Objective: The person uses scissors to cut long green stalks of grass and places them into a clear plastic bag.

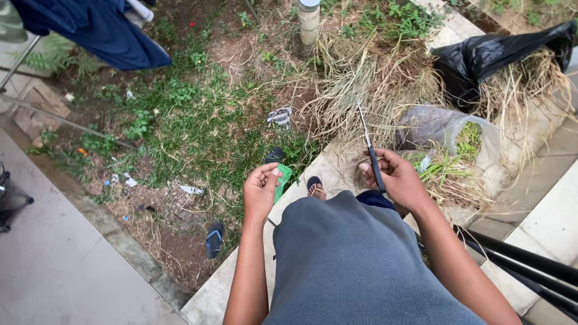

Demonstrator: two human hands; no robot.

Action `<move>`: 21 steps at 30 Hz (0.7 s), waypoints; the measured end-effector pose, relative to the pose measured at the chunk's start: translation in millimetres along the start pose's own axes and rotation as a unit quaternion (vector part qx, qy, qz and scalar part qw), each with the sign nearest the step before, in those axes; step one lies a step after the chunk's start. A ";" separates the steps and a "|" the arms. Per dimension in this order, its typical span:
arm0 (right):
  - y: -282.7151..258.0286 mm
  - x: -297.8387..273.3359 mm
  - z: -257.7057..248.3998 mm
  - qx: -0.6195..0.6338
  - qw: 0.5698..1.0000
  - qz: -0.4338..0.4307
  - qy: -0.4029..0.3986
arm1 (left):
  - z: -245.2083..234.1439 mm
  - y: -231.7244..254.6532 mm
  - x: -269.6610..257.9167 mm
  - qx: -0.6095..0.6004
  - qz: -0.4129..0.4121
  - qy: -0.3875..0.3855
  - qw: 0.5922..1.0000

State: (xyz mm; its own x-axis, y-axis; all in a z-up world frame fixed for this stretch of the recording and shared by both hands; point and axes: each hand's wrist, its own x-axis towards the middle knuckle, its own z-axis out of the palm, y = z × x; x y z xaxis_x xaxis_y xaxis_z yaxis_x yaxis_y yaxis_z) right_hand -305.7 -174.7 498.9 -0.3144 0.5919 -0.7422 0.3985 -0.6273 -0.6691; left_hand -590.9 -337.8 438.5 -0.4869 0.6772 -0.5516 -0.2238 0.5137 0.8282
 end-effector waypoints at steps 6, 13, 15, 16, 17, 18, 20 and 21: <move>-4.7 0.5 9.1 -0.024 1.000 -0.007 -0.012 | -6.9 -2.0 -13.6 -0.013 -0.025 0.016 0.999; 27.8 -7.5 -16.2 0.042 0.999 -0.019 0.023 | 16.3 4.1 5.6 0.034 -0.030 -0.020 0.999; 36.7 -13.4 -26.9 0.055 0.998 -0.020 0.037 | 30.7 7.5 9.3 0.043 -0.027 -0.036 0.998; 39.6 -19.6 -30.7 0.057 0.997 -0.021 0.038 | 38.8 10.3 10.8 0.053 -0.020 -0.058 0.997; 40.7 -25.0 -34.8 0.055 0.996 -0.007 0.063 | 46.8 14.0 13.8 0.060 -0.009 -0.072 0.996; 41.1 -29.8 -38.5 0.053 0.995 0.008 0.088 | 54.9 18.3 18.0 0.060 -0.005 -0.067 0.996; 43.5 -42.5 -46.7 0.052 0.995 0.005 0.087 | 67.1 24.4 14.5 0.047 0.012 -0.114 0.992; 45.1 -46.6 -50.3 0.052 0.994 0.005 0.096 | 72.9 27.3 12.2 0.048 0.010 -0.102 0.994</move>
State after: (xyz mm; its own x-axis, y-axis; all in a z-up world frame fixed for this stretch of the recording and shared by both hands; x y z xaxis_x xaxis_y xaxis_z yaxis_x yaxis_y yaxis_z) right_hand -229.8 -205.1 505.3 -0.1376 0.6649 -0.7341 0.3058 -0.6764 -0.6700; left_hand -541.5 -277.1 447.2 -0.3062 0.7758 -0.5518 -0.1297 0.5402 0.8315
